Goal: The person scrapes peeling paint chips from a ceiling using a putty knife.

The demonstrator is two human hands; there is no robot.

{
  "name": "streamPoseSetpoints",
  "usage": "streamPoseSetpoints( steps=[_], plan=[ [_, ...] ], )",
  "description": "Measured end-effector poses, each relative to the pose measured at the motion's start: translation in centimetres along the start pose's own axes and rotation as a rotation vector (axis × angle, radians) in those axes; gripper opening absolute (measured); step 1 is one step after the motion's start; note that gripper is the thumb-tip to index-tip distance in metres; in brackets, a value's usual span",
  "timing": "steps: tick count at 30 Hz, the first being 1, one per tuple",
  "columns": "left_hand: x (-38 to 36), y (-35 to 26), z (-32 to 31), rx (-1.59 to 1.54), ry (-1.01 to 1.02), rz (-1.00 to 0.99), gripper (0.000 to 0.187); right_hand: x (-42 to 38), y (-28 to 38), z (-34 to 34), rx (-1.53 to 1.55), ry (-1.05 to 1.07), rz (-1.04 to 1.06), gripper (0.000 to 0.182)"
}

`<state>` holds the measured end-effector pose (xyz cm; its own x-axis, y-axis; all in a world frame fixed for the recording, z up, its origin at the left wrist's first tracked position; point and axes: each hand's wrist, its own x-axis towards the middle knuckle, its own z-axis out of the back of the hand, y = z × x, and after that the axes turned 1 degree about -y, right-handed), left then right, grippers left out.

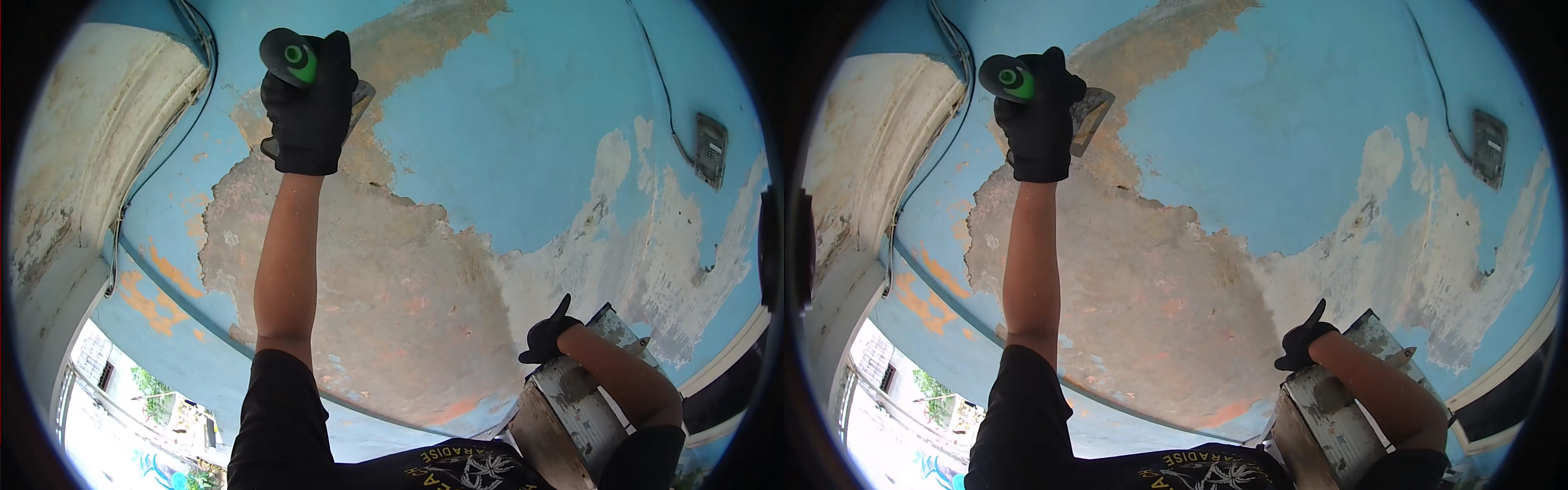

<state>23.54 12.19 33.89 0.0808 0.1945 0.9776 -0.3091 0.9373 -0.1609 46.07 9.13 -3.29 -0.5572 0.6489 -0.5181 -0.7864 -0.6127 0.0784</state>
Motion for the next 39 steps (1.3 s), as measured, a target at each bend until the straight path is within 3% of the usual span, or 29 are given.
streamPoseSetpoints(
  steps=[2,3,6,12,14,16,19,21,25,26,28,31,35,39],
  plan=[
    [0.1,2.3,0.6,0.191,0.036,-0.12,0.01,0.1,-0.1,-0.3,0.091,0.027,0.002,0.068],
    [-0.8,2.6,-0.3,0.157,0.0,-0.041,0.022,0.3,0.0,-0.7,0.091,0.034,0.008,0.068],
    [-0.3,1.9,0.1,0.289,0.043,-0.092,0.01,1.5,-0.8,-1.2,0.088,0.029,0.01,0.067],
    [-0.9,2.5,-0.1,0.282,0.001,-0.069,0.01,0.6,0.1,-0.9,0.069,0.024,0.015,0.067],
    [0.0,0.9,-0.1,0.227,0.02,-0.093,0.019,0.1,0.0,-0.3,0.079,0.014,0.011,0.067],
    [-0.5,-2.3,-0.6,-0.076,-0.026,0.022,0.016,-0.8,0.3,0.4,0.031,-0.005,-0.003,0.067],
    [-0.2,1.0,0.0,0.018,-0.006,-0.08,0.016,0.2,0.1,-0.5,0.029,0.024,0.001,0.067],
    [-0.1,0.9,0.0,0.336,0.05,-0.11,0.008,0.3,0.0,-0.3,0.084,0.029,-0.011,0.066],
    [-0.1,0.3,0.0,-0.036,-0.005,0.009,0.01,0.1,-0.2,-0.2,0.049,0.018,-0.017,0.066],
    [0.2,2.9,0.2,0.178,0.026,-0.132,0.01,0.4,-0.2,-0.6,0.103,0.033,-0.013,0.067],
    [-0.3,2.2,0.1,0.312,0.03,-0.076,0.009,0.3,0.1,-0.7,0.087,0.036,0.001,0.067],
    [-0.7,0.7,0.0,0.104,0.007,-0.046,0.011,-1.0,0.5,0.6,0.033,0.025,-0.009,0.067],
    [-0.8,2.5,0.0,0.276,-0.016,-0.052,0.011,0.3,-0.1,-0.4,0.081,0.049,-0.003,0.068],
    [-0.7,1.7,-0.2,0.248,-0.004,-0.063,0.011,0.1,-0.2,-0.3,0.084,0.018,-0.004,0.069]
  ],
)
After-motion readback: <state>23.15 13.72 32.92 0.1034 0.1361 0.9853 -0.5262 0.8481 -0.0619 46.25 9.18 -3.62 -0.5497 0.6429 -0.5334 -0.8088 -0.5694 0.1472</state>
